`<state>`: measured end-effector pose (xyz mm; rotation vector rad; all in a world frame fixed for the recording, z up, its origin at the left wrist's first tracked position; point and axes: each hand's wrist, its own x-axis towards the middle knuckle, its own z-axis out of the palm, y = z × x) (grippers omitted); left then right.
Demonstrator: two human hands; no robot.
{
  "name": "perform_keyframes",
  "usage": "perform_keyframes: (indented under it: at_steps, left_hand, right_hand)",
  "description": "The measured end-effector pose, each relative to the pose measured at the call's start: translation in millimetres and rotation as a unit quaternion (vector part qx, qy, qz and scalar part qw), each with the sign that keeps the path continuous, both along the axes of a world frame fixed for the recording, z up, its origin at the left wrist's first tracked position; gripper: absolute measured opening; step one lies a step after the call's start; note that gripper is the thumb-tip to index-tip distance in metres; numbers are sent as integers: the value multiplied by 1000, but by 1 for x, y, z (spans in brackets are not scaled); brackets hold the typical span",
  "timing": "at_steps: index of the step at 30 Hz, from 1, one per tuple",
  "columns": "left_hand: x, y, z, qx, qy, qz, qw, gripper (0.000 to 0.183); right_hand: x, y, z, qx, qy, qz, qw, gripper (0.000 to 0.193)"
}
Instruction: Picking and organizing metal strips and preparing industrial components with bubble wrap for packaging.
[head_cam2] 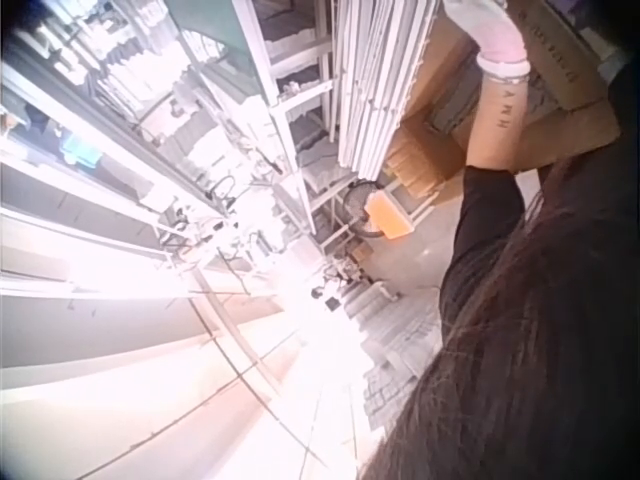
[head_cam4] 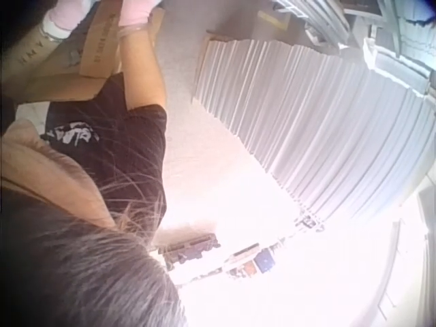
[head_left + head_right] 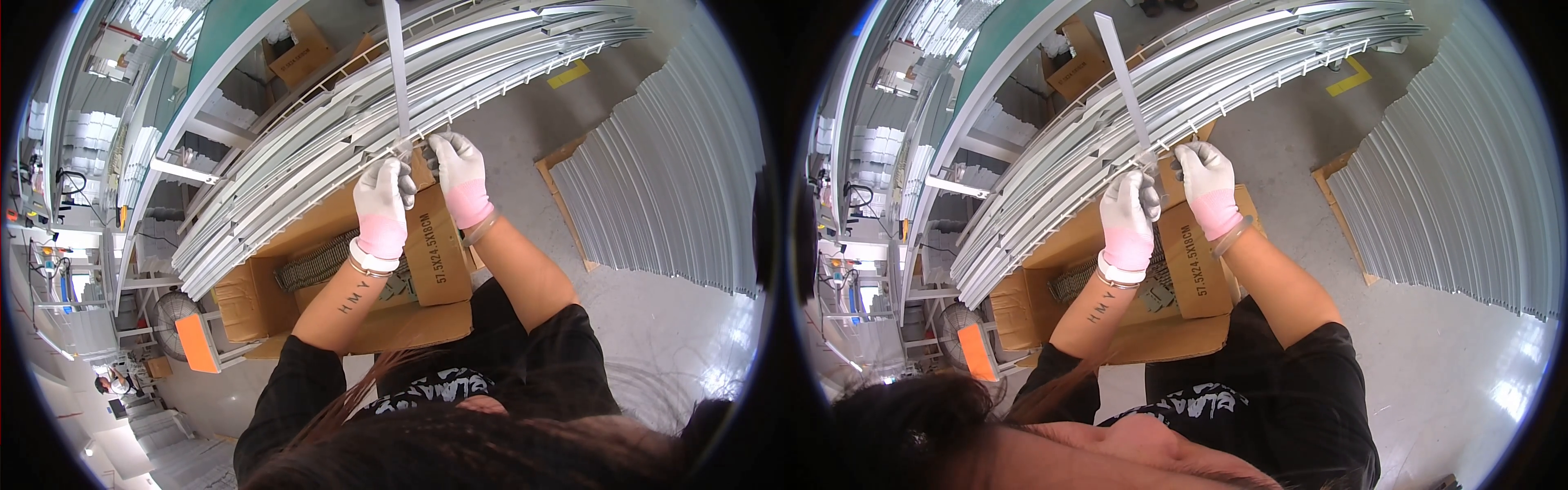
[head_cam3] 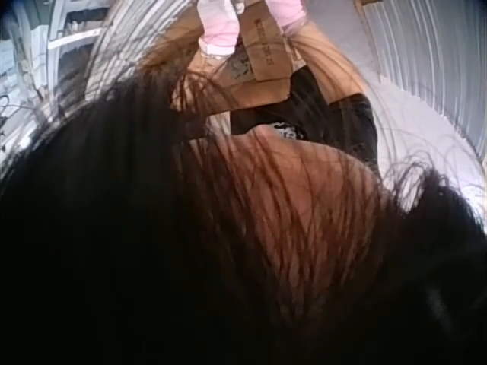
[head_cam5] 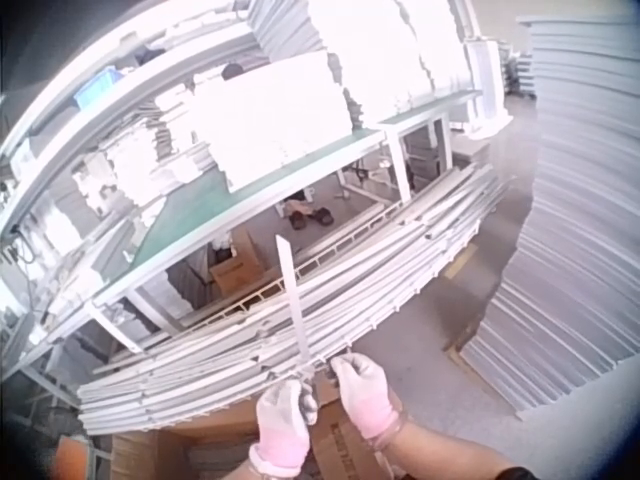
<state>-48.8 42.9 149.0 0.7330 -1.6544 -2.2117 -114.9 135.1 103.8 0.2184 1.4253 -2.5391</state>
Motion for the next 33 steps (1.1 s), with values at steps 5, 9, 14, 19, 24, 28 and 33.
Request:
perform_keyframes:
  at_steps: [5, 9, 14, 19, 24, 28, 33]
  left_hand:
    - [1, -4, -14, -486, 111, -51, 865, 17]
    - [-1, -2, 3, -721, 114, -46, 682, 10]
    - [-4, -9, 15, -774, 145, -58, 613, 10]
    - [0, -19, 2, -764, 113, -69, 632, 17]
    - [0, -25, 1, -738, 112, -56, 663, 18]
    - [1, -26, 6, -745, 123, -40, 654, 18]
    - [0, -25, 8, -744, 127, -42, 654, 16]
  right_hand:
    - [2, 3, -8, 9, 55, 22, 998, 11]
    - [-1, 7, -24, 8, 108, 6, 994, 7]
    - [3, 9, -21, 38, 132, 7, 990, 6]
    - [1, 8, -22, 55, 147, 10, 988, 6]
    - [-5, 12, -18, 32, 101, 39, 994, 9]
    - [-8, 7, -12, 43, 71, 28, 996, 11]
    - [-20, 8, -24, 60, 38, 2, 997, 14]
